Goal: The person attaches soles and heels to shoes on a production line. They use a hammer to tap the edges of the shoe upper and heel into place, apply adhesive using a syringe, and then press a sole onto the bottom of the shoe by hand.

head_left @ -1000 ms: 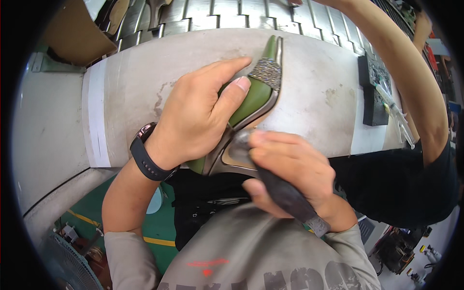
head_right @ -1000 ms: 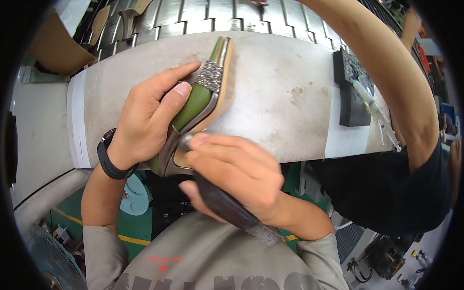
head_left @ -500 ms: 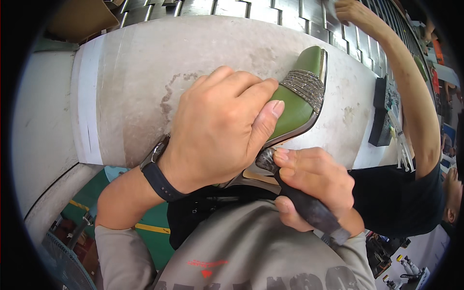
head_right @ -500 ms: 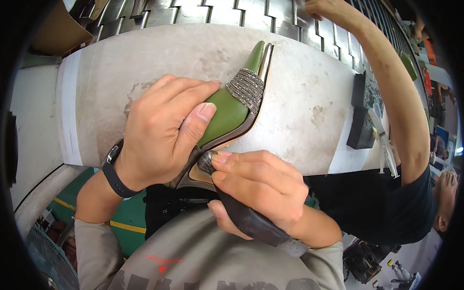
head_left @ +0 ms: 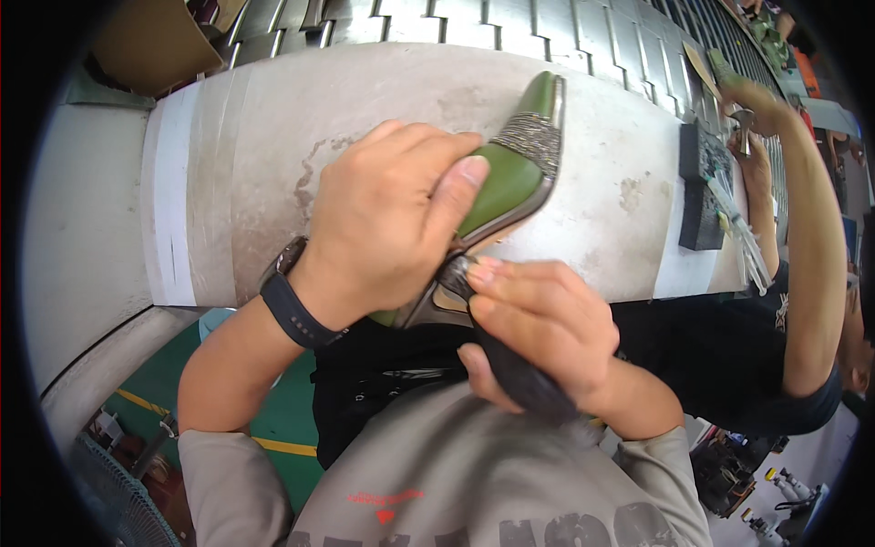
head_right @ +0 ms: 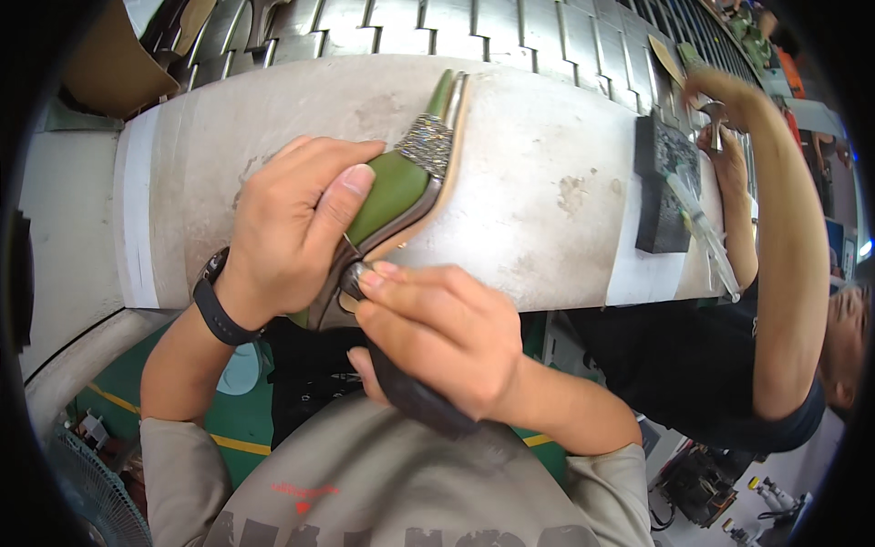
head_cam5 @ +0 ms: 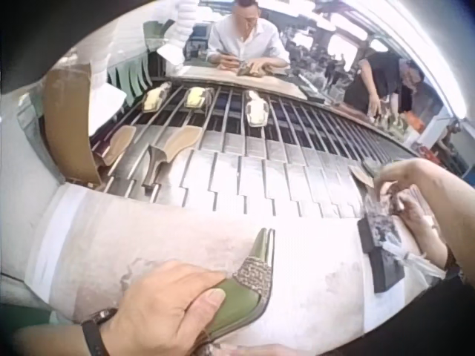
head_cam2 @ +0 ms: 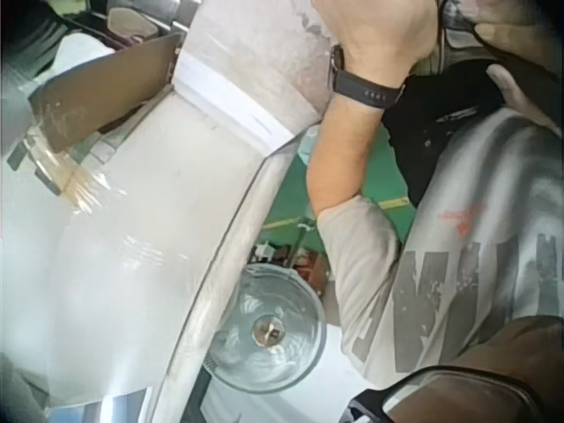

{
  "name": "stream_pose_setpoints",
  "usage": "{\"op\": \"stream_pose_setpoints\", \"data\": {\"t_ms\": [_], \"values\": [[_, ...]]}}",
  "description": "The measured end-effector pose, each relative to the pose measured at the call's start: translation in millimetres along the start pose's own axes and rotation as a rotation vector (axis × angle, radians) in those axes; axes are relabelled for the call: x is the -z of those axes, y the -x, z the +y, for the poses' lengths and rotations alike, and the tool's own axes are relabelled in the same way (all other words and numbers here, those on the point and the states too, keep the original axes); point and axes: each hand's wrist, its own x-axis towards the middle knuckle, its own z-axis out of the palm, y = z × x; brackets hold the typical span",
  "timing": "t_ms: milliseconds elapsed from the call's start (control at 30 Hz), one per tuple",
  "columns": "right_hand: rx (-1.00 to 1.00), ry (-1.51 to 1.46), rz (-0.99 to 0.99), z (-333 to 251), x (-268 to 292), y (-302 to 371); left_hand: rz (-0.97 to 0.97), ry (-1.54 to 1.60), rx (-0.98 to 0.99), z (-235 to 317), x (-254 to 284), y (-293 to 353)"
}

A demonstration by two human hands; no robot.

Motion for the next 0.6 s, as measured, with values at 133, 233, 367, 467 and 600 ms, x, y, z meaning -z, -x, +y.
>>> {"op": "stream_pose_setpoints", "data": {"t_ms": [133, 233, 367, 467, 600], "values": [[-0.428, -0.349, -0.160, 7.3, 42.8, -15.7, -0.170, -0.071, 0.078, 5.2, 7.4, -8.5], [-0.599, -0.483, 0.179, 4.3, 71.4, -16.9, -0.150, -0.093, 0.071, 28.6, -2.3, -15.6], [-0.585, -0.443, 0.163, 36.4, 75.5, -33.0, -0.289, -0.278, 0.120, 48.3, -19.9, -26.2], [-0.567, -0.441, 0.116, 65.6, 77.6, -60.4, -0.302, -0.212, 0.106, 39.2, -16.6, -30.1], [-0.830, -0.585, 0.175, 91.1, 76.0, -99.0, -0.324, -0.208, 0.148, 37.4, -9.5, -30.1]]}}
